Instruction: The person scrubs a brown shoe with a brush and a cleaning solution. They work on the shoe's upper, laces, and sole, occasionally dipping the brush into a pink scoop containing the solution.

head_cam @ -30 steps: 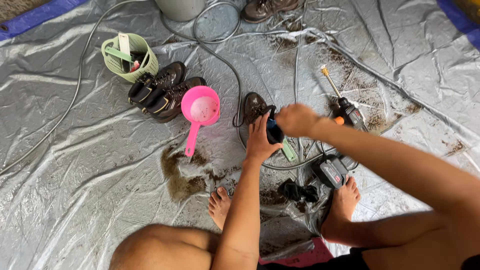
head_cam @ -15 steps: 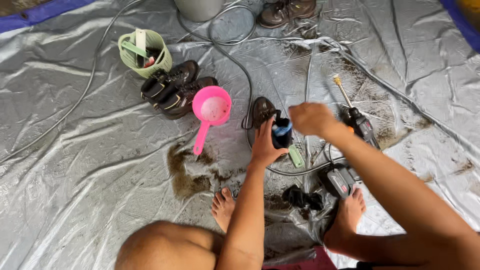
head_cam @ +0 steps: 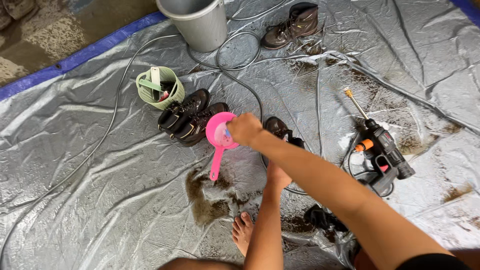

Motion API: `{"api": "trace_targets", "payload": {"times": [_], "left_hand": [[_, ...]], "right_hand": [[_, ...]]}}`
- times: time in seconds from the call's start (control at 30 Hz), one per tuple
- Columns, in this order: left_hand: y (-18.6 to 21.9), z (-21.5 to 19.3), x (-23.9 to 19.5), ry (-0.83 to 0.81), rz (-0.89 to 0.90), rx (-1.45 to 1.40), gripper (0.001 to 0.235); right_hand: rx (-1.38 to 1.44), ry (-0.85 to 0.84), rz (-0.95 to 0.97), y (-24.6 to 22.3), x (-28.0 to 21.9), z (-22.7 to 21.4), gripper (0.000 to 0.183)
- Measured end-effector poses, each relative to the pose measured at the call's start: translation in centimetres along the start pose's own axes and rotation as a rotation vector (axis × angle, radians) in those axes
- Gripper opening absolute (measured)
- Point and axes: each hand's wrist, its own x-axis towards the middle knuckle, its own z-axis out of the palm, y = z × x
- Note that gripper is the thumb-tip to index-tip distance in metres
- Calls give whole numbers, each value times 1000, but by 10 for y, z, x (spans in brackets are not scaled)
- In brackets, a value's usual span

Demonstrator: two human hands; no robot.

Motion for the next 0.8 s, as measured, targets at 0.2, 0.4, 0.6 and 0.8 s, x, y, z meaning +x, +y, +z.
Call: {"api": "trace_targets", "payload": {"times": [0.2, 0.4, 0.6, 0.8], "left_hand": [[4, 5, 14, -87, -80, -259, 106], [12, 8, 32, -175, -247, -398, 107], [-11, 17, 2, 220, 137, -295, 142], [-13, 14, -2, 230, 225, -419, 141]], "right_hand": [[138, -99, 79, -6, 36, 60, 27], [296, 6, 131, 8, 31, 83, 33], [286, 231, 94, 73, -19, 34, 21], [205, -57, 304, 157, -144, -27, 26]]}}
